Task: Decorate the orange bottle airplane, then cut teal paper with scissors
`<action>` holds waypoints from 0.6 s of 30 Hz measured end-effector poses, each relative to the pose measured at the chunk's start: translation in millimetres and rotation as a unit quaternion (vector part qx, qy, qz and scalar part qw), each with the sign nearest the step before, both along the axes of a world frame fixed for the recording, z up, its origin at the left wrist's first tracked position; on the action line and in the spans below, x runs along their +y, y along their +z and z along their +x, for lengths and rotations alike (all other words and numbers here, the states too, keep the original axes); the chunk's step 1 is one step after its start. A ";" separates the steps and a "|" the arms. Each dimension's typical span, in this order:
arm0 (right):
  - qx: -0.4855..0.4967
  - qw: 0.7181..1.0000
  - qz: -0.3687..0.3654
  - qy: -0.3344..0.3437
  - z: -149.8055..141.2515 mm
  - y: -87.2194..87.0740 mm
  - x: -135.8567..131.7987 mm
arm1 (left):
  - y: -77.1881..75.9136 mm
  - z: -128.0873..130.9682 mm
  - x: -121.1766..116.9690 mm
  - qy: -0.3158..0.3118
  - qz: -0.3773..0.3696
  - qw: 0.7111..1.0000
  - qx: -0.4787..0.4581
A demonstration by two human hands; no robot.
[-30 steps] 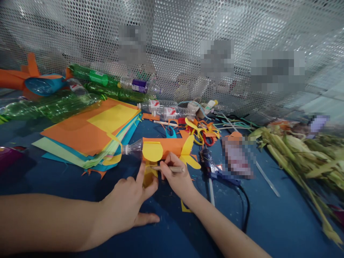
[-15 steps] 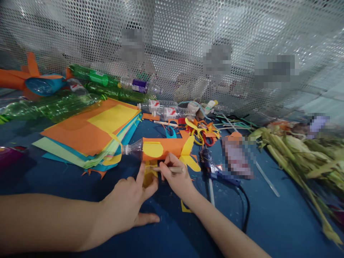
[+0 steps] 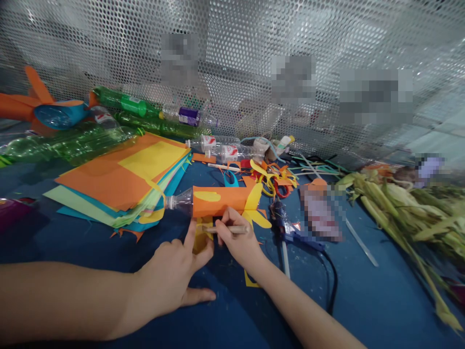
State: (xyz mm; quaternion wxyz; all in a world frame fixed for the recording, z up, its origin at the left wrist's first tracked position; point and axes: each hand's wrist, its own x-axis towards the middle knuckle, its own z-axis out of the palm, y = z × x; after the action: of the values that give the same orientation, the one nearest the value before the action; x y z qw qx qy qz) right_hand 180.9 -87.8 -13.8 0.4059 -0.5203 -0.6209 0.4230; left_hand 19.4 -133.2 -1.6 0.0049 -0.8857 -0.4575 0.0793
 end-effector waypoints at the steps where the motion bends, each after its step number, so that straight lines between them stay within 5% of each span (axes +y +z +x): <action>1: -0.003 1.000 0.002 -0.003 -0.1 0.4 -0.1 | -0.2 0.2 0.2 0.000 0.002 1.000 0.000; 18: 0.007 1.000 -0.005 0.019 1.7 -2.1 1.1 | 0.0 -0.4 -0.6 -0.002 0.007 1.000 -0.002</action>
State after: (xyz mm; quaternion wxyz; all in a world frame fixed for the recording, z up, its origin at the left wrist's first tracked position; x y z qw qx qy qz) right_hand 182.6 -86.8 -15.8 0.3997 -0.5073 -0.6259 0.4371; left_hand 19.0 -133.8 -1.6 0.0100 -0.8868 -0.4561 0.0742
